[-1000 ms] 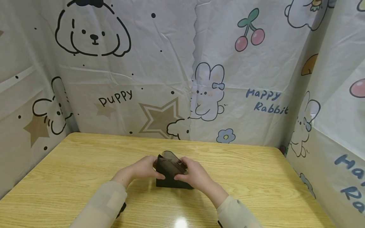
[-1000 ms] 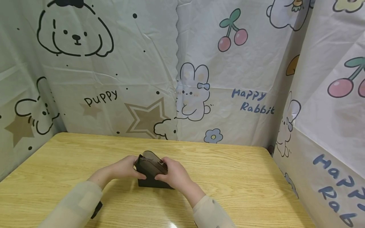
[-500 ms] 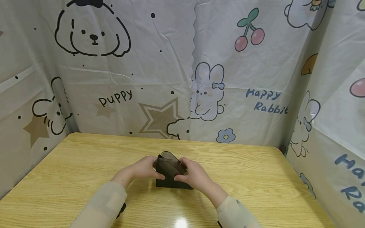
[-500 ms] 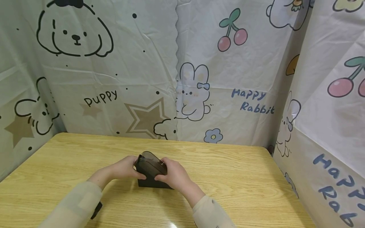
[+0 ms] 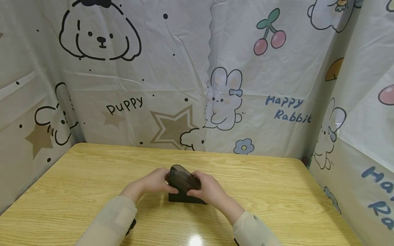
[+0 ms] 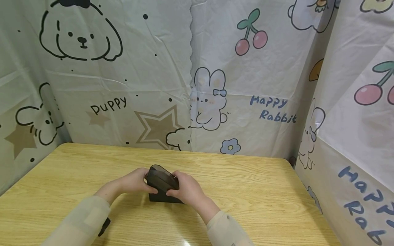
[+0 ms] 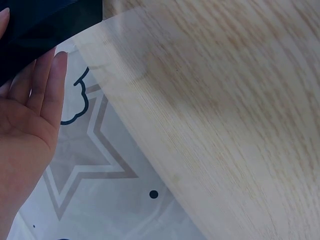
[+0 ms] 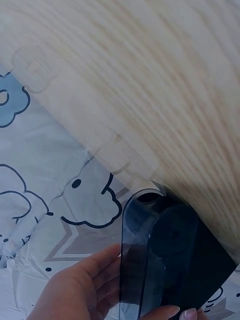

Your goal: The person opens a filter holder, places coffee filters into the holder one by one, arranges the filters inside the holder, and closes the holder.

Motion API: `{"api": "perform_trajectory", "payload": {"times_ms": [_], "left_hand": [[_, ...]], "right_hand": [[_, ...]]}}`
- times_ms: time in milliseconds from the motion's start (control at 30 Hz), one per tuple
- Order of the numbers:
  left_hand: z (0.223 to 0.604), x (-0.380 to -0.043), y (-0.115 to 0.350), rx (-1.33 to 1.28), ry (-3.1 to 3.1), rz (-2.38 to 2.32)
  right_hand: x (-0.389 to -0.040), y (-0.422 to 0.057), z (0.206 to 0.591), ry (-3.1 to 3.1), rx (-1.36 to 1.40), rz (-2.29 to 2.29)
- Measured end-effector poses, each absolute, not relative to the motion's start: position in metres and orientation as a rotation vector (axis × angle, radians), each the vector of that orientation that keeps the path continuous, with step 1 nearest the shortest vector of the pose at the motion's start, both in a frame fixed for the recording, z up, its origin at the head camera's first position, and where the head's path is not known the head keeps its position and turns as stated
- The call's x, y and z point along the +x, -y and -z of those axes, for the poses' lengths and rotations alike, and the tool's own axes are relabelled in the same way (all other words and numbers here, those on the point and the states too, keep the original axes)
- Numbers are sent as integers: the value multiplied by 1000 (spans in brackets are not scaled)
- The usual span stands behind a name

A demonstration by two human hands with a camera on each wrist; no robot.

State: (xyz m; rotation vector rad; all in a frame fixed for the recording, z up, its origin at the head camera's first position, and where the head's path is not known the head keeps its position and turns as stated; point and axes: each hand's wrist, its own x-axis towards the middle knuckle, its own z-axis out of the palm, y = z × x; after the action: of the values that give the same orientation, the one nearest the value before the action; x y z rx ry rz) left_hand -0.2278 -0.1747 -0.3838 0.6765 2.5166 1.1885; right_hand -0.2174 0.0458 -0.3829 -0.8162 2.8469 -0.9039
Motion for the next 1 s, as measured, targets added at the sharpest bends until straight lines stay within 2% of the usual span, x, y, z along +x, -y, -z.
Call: {"api": "perform_trajectory", "payload": {"times_ms": [1000], "left_hand": [[385,-228,176,697,-2530,-1185]], "right_hand": [[-216,-42,383,-2875,-808,823]]}}
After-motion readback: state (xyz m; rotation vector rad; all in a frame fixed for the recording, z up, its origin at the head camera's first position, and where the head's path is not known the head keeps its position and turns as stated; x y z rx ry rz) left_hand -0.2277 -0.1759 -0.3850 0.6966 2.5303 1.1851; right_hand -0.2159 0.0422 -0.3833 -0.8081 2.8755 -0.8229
